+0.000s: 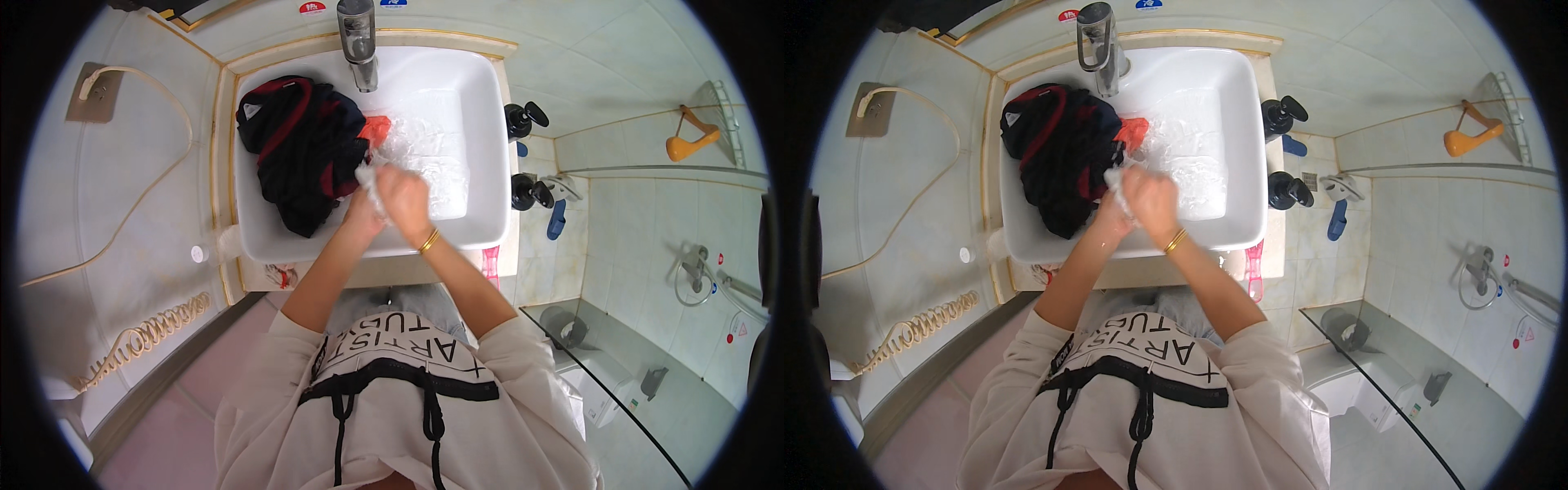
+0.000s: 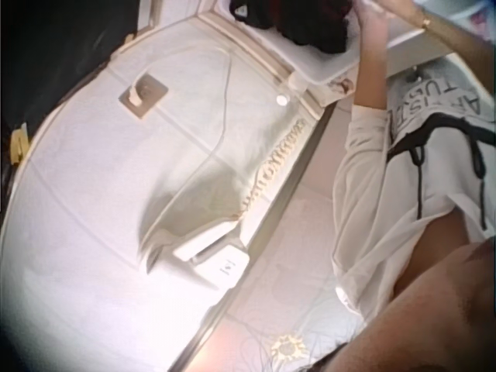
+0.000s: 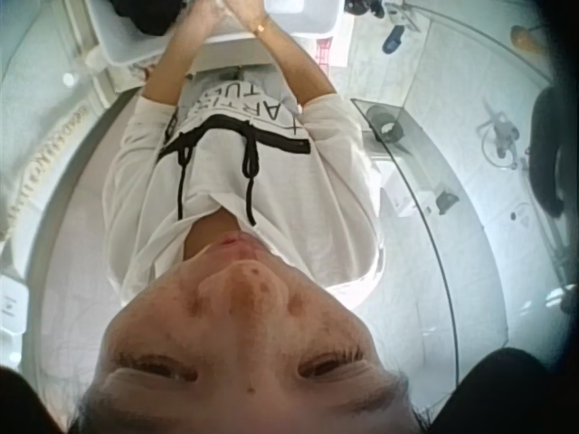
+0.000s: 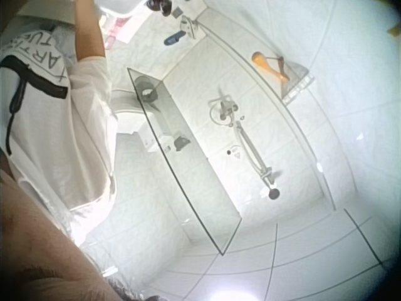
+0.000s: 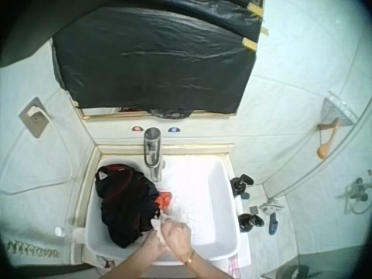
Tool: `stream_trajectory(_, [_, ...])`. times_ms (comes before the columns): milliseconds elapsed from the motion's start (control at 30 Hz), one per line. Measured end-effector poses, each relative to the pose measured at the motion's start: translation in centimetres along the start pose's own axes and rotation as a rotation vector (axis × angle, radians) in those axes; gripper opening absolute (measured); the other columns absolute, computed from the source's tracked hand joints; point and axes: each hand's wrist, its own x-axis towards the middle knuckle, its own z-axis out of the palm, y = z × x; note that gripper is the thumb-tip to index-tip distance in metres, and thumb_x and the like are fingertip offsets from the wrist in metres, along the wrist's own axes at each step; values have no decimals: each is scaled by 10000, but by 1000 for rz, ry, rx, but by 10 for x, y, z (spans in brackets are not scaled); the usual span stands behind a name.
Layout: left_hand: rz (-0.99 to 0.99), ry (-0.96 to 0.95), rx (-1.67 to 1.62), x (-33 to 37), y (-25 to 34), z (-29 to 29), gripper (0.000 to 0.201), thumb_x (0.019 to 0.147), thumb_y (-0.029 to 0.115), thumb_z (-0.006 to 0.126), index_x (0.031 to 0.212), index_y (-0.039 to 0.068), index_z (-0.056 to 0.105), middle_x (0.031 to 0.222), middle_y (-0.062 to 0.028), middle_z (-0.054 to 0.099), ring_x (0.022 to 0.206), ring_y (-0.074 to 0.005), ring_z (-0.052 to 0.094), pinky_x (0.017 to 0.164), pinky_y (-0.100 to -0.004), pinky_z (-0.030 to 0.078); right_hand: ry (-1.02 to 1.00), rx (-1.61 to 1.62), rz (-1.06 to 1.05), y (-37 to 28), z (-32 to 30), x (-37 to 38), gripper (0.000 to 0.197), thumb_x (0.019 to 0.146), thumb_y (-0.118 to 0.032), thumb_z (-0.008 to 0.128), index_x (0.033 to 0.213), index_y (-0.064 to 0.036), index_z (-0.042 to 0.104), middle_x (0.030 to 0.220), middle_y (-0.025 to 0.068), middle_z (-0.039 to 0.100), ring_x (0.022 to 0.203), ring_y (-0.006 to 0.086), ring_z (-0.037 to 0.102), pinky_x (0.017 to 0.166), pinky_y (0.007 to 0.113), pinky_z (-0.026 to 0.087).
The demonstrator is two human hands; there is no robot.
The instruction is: The person hand-washes several garments in a bathroom sink, including a light-colored cloth, a red garment, and a dark garment. They rinse, wring, and hang the light-colored cloth on a hanger, then continue washing the remaining items.
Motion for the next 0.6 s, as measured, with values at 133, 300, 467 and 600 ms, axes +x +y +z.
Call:
stream_trajectory(133, [20,422,271,-8,-1,59,362,911,382,413,1107,90,500,1013,-11,562,907,-143,555,747,-298,464,-31,90,407,52,4,20,244,840,-218,497,847,8,588,770,203,602,756,312,588,691,380,455])
stream_trajectory(300, [60,537,736,-32,32,59,445,839,505,497,1080,131,493,1067,18,498,1010,-128,456,859,-392,348,213,921,830,94,-23,21,350,889,-274,464,984,40,586,886,63,601,805,148,523,739,279,412])
stream_trajectory(467, [188,548,777,-42,42,36,351,847,448,523,995,131,502,1010,37,511,1002,-87,423,890,-365,316,421,1015,798,119,-45,8,324,900,-283,452,863,10,586,710,-5,495,659,90,420,604,259,364])
stream_trajectory(600, [287,516,701,-40,43,41,242,867,339,531,954,114,517,981,21,519,917,-70,453,817,-259,357,348,1115,720,125,-49,7,293,890,-255,471,827,13,571,666,-12,460,619,94,408,571,258,361])
